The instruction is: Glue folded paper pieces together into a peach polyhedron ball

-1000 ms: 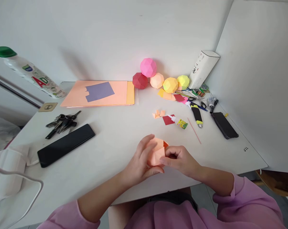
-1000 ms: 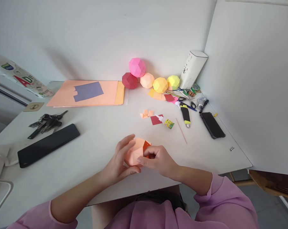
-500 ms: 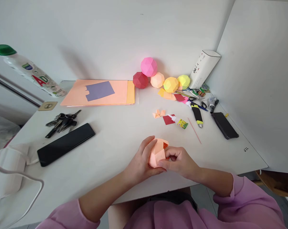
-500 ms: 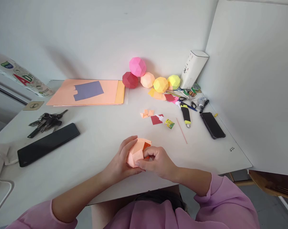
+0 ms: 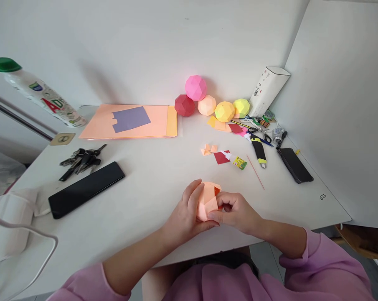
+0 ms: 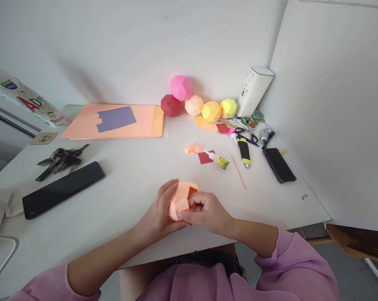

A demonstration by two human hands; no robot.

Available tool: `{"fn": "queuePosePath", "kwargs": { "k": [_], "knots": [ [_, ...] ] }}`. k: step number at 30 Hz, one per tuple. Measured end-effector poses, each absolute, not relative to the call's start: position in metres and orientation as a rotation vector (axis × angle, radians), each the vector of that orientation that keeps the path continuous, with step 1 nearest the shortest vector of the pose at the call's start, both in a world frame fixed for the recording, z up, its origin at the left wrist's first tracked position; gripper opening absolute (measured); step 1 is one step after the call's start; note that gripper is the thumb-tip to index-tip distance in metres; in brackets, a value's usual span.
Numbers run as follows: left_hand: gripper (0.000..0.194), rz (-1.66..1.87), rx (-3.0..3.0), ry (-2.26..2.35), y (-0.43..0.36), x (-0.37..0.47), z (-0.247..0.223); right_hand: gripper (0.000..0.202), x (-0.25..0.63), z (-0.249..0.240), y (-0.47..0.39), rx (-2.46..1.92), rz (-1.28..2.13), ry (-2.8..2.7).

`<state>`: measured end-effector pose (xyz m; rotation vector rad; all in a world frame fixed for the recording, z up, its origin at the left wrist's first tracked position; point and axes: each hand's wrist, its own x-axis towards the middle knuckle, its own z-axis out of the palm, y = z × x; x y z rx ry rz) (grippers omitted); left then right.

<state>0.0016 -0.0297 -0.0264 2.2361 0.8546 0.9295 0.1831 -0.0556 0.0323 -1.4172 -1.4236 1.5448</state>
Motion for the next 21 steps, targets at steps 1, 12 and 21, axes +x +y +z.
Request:
{"fn": "queuePosePath", "kwargs": {
  "k": [1,12,21],
  "knots": [
    [0.089,0.93,2.237,0.855,-0.0298,0.0017,-0.0259,0.018,0.1832,0.0318,-0.0555,-1.417,1.543,-1.423],
    [0.088,0.963,2.27,0.839,-0.0318,0.0032,-0.0254,0.02,0.1813,0.0318,-0.057,-1.395,1.494,-1.474],
    [0.086,0.982,2.319,0.847,-0.034,0.0038,-0.0248,0.019,0.1831,0.034,-0.0563,-1.429,1.526,-1.478]
  ]
}}
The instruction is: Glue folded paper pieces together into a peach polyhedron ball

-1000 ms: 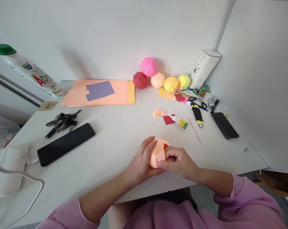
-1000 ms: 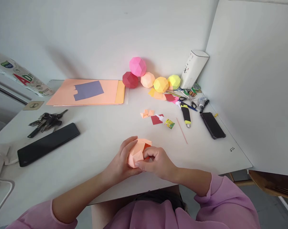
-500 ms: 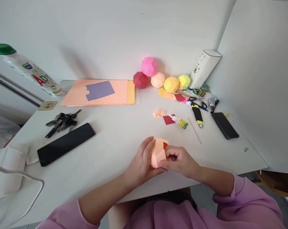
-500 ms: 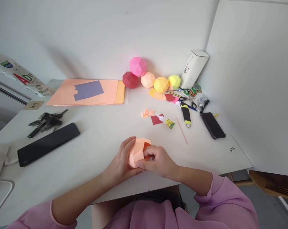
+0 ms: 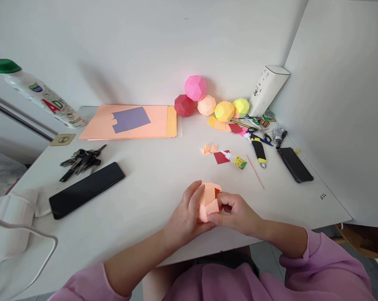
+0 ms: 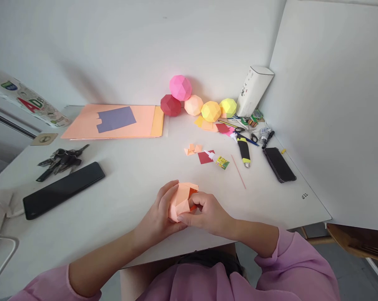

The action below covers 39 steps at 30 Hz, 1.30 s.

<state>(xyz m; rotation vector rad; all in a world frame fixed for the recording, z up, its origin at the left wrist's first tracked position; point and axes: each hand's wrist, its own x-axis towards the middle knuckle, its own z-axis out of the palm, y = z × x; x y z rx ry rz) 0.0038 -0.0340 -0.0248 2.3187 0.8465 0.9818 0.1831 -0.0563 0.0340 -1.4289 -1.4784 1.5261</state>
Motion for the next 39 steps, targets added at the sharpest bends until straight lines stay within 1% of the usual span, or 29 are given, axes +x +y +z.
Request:
{"fn": "queuePosePath", "kwargs": {
  "k": [5,11,20,23,25,28,33,36,39],
  "knots": [
    [0.09,0.931,2.341,0.921,-0.039,0.003,-0.023,0.025,0.191,0.04,-0.05,-1.379,1.648,-1.362],
    [0.096,0.874,2.366,0.972,-0.043,0.002,-0.02,0.031,0.197,0.044,-0.049,-1.374,1.567,-1.364],
    [0.099,0.853,2.376,0.993,-0.045,0.002,-0.019,0.028,0.195,0.045,-0.051,-1.42,1.516,-1.397],
    [0.102,0.868,2.435,0.976,-0.046,-0.001,-0.017,0.027,0.194,0.047,-0.051,-1.401,1.533,-1.389],
    [0.101,0.855,2.468,0.963,-0.046,-0.003,-0.014,0.024,0.195,0.047,-0.052,-1.376,1.556,-1.394],
    [0.09,0.795,2.462,0.919,-0.045,-0.007,-0.009,0.021,0.198,0.047,-0.052,-1.341,1.57,-1.44],
    [0.064,0.782,2.317,0.8,-0.036,-0.012,-0.002,0.023,0.2,0.045,-0.053,-1.348,1.583,-1.492],
    [0.047,0.801,2.127,0.677,-0.029,-0.013,0.001,0.02,0.199,0.045,-0.054,-1.341,1.603,-1.514],
    [0.04,0.689,1.921,0.565,-0.024,-0.015,0.003,0.014,0.198,0.045,-0.055,-1.311,1.584,-1.577]
  ]
}}
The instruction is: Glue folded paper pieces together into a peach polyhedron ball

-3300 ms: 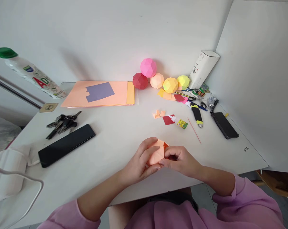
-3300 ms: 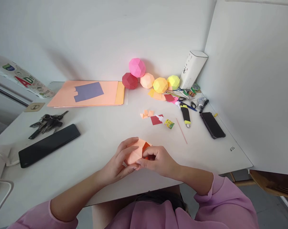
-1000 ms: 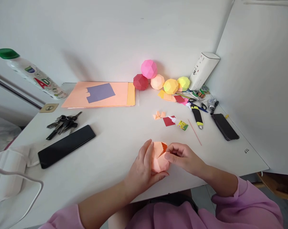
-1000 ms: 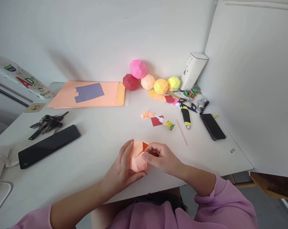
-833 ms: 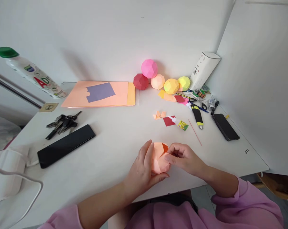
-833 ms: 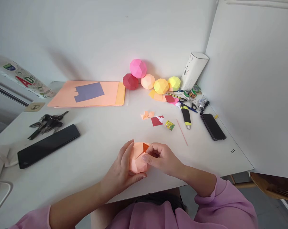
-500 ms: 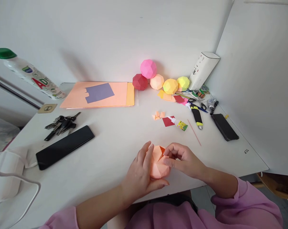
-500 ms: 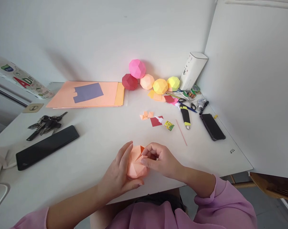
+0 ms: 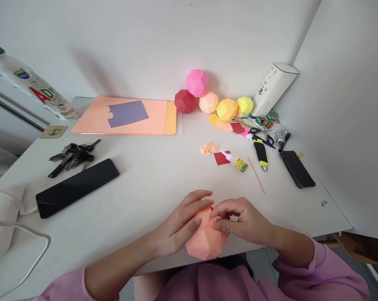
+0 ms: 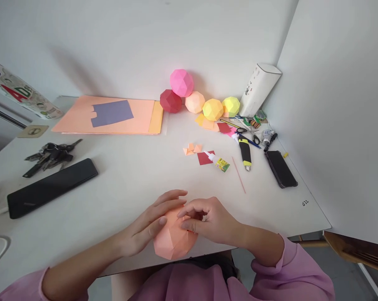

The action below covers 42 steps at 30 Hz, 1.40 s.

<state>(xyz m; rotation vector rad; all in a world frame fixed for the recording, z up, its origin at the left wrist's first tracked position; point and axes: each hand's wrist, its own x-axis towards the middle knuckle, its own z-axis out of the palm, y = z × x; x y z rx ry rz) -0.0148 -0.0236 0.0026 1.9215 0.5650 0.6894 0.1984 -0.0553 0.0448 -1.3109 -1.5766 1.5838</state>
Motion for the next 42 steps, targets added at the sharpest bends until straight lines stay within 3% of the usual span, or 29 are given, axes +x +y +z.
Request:
{"fn": "queuePosePath", "kwargs": {
  "k": [6,16,22,42],
  "knots": [
    [0.037,0.614,1.803,0.426,-0.02,-0.012,0.009,0.006,0.197,0.047,-0.058,-1.23,1.504,-1.718],
    [0.029,0.587,1.877,0.389,-0.022,-0.014,0.009,0.014,0.197,0.047,-0.058,-1.081,1.403,-1.934],
    [0.009,0.584,1.75,0.343,-0.024,-0.015,0.007,0.01,0.197,0.049,-0.059,-1.075,1.455,-1.979],
    [0.013,0.592,1.489,0.23,-0.026,-0.011,0.018,0.012,0.195,0.052,-0.063,-1.088,1.518,-2.078]
  ]
}}
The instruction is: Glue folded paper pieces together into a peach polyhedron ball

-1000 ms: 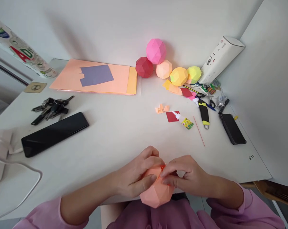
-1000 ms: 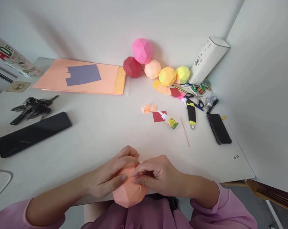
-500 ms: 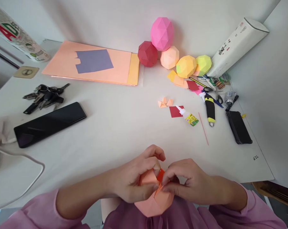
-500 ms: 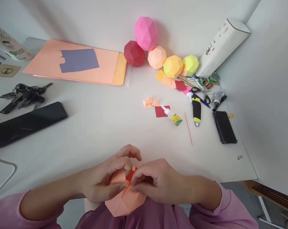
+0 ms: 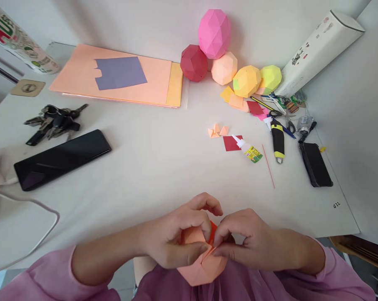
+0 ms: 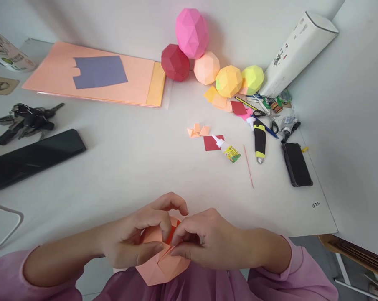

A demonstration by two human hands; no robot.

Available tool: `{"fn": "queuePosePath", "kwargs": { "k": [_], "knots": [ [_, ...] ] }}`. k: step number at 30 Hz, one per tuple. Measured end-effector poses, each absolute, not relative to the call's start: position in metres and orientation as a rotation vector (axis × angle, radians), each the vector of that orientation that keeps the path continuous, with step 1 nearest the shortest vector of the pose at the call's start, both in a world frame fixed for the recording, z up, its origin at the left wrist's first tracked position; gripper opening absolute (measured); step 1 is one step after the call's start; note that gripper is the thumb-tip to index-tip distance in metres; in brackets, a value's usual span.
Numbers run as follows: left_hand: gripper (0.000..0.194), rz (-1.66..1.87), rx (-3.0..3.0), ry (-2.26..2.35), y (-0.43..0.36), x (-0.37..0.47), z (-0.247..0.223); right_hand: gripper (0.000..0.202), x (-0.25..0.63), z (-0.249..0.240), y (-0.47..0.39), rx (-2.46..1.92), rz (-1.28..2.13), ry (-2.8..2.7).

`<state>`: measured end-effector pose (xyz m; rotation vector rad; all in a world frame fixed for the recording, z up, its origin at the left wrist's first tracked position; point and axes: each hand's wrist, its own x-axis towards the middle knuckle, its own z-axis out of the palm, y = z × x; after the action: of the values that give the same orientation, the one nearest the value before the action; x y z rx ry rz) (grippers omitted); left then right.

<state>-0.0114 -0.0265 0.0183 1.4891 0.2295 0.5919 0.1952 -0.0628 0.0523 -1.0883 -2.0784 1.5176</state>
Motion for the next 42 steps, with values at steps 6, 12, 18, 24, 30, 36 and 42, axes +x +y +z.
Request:
{"fn": "queuePosePath", "kwargs": {
  "k": [6,12,18,24,30,36,42],
  "knots": [
    [0.012,0.509,1.492,0.265,-0.026,-0.013,0.019,0.012,0.195,0.053,-0.062,-1.084,1.533,-2.051],
    [0.003,0.385,1.491,0.28,-0.022,-0.017,0.018,0.011,0.194,0.05,-0.059,-1.127,1.654,-1.958],
    [0.04,0.449,1.426,0.356,-0.024,-0.014,0.013,0.011,0.196,0.048,-0.053,-1.206,1.79,-1.761],
    [0.052,0.789,1.61,0.607,-0.023,-0.012,0.003,0.012,0.199,0.047,-0.047,-1.288,1.783,-1.579],
    [0.098,0.742,1.777,0.586,-0.028,-0.011,-0.005,0.011,0.203,0.047,-0.045,-1.376,1.561,-1.521],
    [0.093,0.624,1.91,0.591,-0.032,-0.007,-0.002,0.009,0.199,0.044,-0.045,-1.34,1.593,-1.445],
    [0.087,0.546,1.924,0.621,-0.032,-0.01,-0.001,0.013,0.199,0.043,-0.046,-1.349,1.65,-1.388]
  ]
}}
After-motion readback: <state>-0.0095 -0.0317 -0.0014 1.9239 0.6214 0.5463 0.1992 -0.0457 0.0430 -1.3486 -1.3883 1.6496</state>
